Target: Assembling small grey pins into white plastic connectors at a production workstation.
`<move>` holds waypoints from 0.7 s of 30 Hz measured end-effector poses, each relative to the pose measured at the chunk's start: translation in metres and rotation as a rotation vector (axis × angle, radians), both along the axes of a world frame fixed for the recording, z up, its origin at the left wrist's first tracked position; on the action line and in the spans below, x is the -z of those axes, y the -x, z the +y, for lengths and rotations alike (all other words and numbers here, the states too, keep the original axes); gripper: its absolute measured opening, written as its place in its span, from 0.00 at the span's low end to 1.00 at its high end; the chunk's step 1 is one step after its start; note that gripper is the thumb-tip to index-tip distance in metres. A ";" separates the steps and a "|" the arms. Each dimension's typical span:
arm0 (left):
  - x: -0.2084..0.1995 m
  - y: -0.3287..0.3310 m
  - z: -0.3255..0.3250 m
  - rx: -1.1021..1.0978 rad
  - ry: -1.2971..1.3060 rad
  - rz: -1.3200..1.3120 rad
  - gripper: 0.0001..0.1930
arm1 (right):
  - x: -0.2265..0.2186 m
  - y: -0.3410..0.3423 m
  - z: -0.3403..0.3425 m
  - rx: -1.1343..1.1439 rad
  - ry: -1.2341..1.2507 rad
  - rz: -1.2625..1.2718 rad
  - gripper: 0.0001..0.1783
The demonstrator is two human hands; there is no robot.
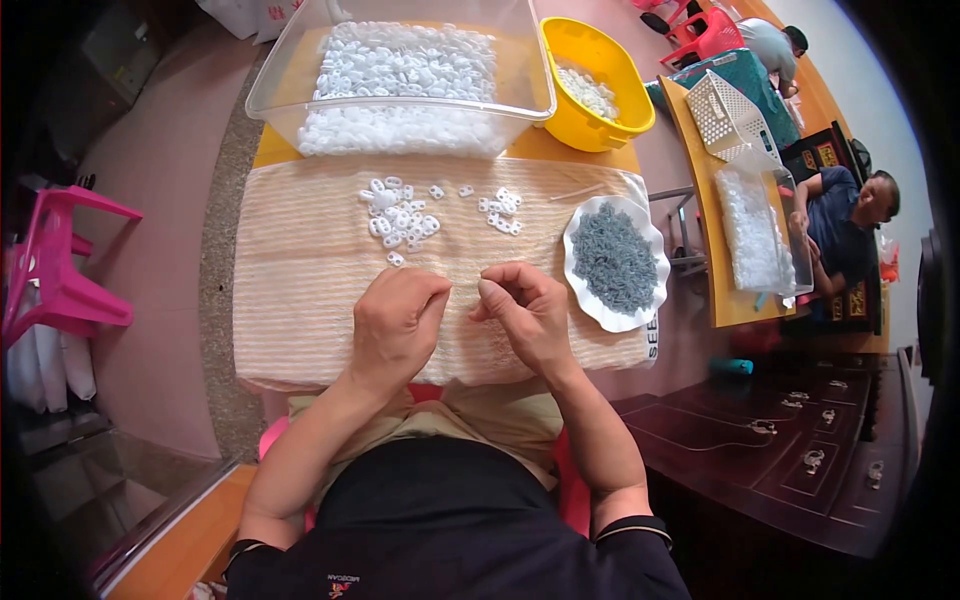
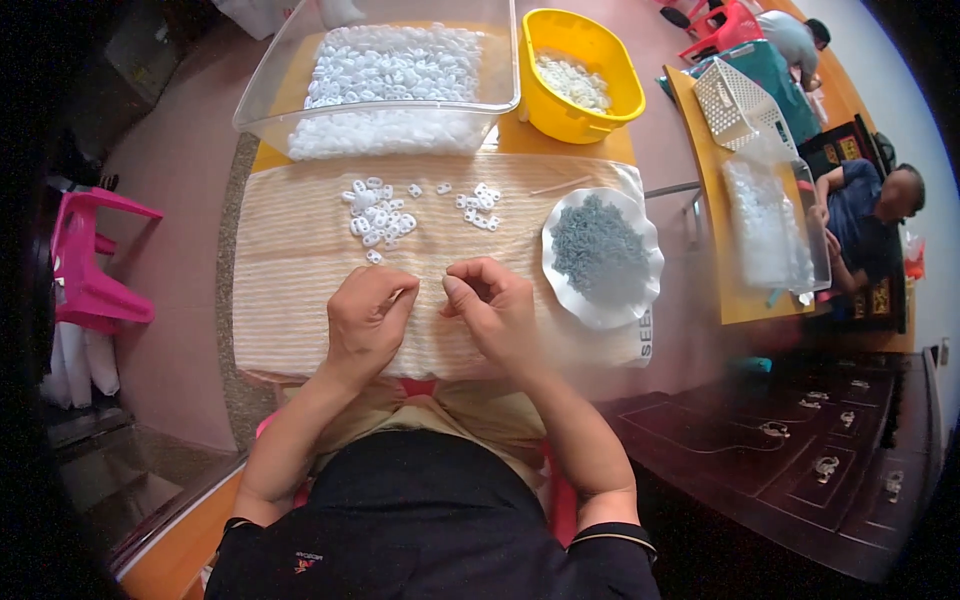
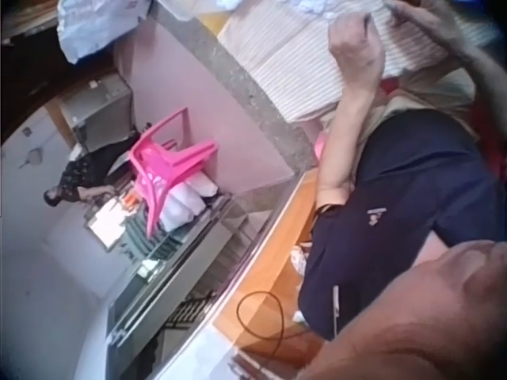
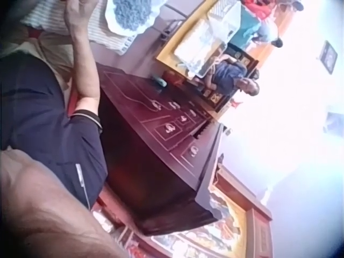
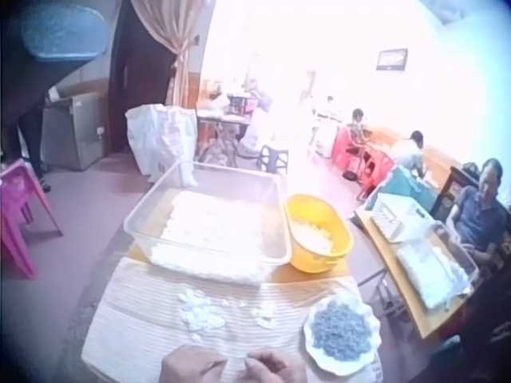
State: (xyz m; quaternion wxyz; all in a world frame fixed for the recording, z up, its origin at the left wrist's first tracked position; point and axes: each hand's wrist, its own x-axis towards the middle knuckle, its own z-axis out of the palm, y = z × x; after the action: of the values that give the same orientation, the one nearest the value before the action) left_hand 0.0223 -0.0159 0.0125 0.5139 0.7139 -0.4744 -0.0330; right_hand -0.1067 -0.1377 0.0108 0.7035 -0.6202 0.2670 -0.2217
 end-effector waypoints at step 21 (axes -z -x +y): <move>-0.130 0.024 0.066 -0.090 0.287 -0.153 0.10 | -0.007 0.006 -0.018 0.067 0.002 -0.038 0.07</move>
State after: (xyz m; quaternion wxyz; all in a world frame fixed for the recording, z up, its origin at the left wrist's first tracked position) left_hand -0.0020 0.0498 0.1423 0.5738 0.6541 -0.4797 0.1127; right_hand -0.1129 -0.1560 0.0182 0.6999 -0.6073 0.2740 -0.2574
